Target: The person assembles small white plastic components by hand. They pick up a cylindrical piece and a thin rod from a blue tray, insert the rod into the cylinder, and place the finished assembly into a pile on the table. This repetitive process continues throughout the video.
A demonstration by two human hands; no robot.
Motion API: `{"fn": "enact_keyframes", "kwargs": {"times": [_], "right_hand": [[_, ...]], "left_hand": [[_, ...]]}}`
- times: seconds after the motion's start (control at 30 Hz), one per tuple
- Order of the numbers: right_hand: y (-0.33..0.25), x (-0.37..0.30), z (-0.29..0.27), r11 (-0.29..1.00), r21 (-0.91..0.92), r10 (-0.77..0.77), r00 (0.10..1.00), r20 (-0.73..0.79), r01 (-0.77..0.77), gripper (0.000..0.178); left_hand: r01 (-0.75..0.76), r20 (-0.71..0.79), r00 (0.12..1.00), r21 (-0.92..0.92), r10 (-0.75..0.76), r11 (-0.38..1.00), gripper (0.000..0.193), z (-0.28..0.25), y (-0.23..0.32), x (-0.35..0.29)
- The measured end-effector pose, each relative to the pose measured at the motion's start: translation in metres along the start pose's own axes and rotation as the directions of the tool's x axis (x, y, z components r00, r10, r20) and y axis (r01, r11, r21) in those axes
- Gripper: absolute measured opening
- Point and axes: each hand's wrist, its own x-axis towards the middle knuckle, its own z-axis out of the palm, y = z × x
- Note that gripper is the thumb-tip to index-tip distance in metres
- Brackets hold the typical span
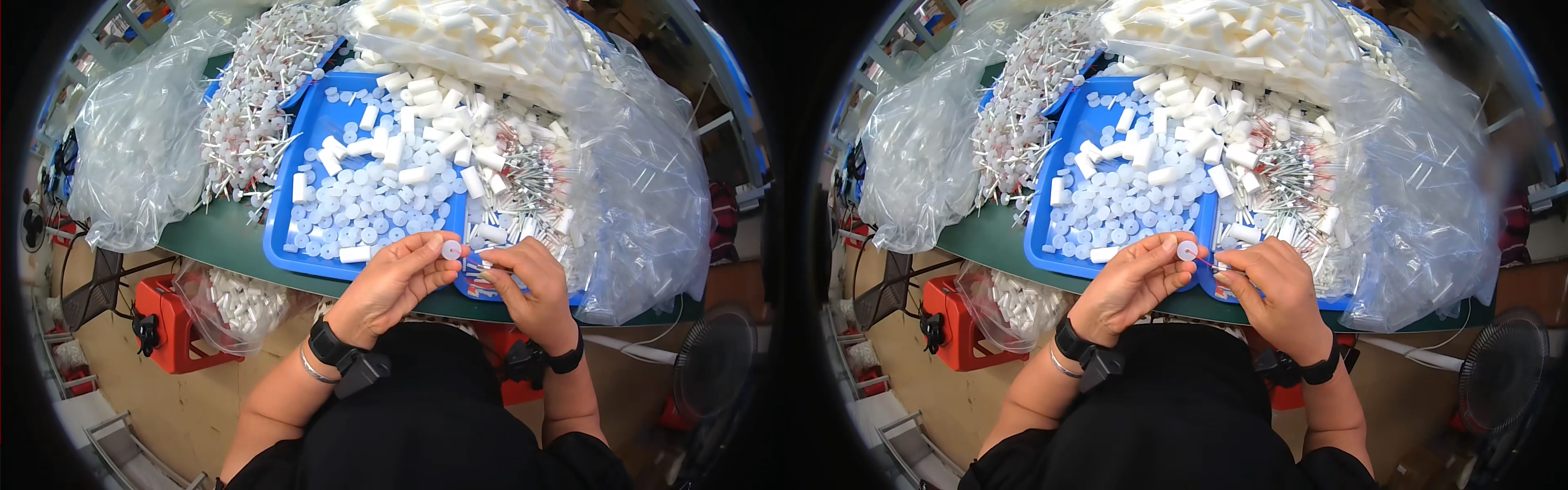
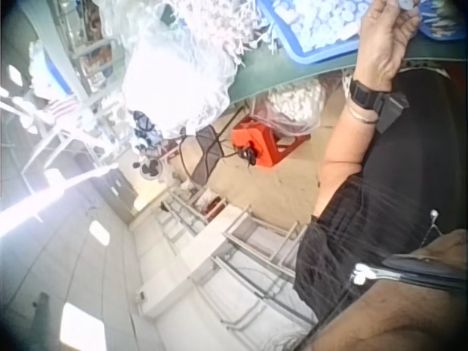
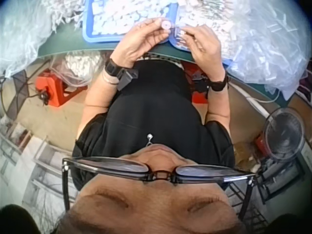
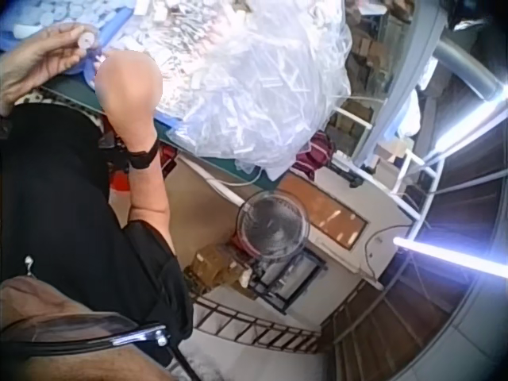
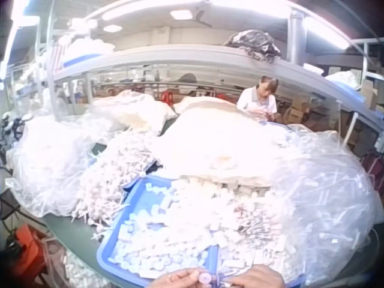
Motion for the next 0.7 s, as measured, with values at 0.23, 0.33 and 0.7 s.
{"fn": "enact_keyframes", "kwargs": {"times": [0.23, 0.33, 0.7], "right_hand": [[-0.002, -0.001, 0.006, 0.996, 0.019, 0.091, 0.995, 0.036, -0.092, 0.018], [-0.004, 0.0, 0.005, 0.993, 0.027, 0.111, 0.992, 0.053, -0.113, 0.017], [-0.015, 0.002, 0.013, 0.988, 0.064, 0.138, 0.99, 0.008, -0.138, 0.013]], "left_hand": [[-0.055, -0.026, 0.998, 0.058, 0.057, 0.997, 0.031, -0.002, -0.003, -0.003], [-0.083, -0.037, 0.996, 0.1, 0.087, 0.992, 0.031, 0.0, -0.003, -0.004], [-0.005, -0.01, 1.0, 0.119, 0.006, 0.993, 0.033, 0.005, -0.012, -0.005]]}}
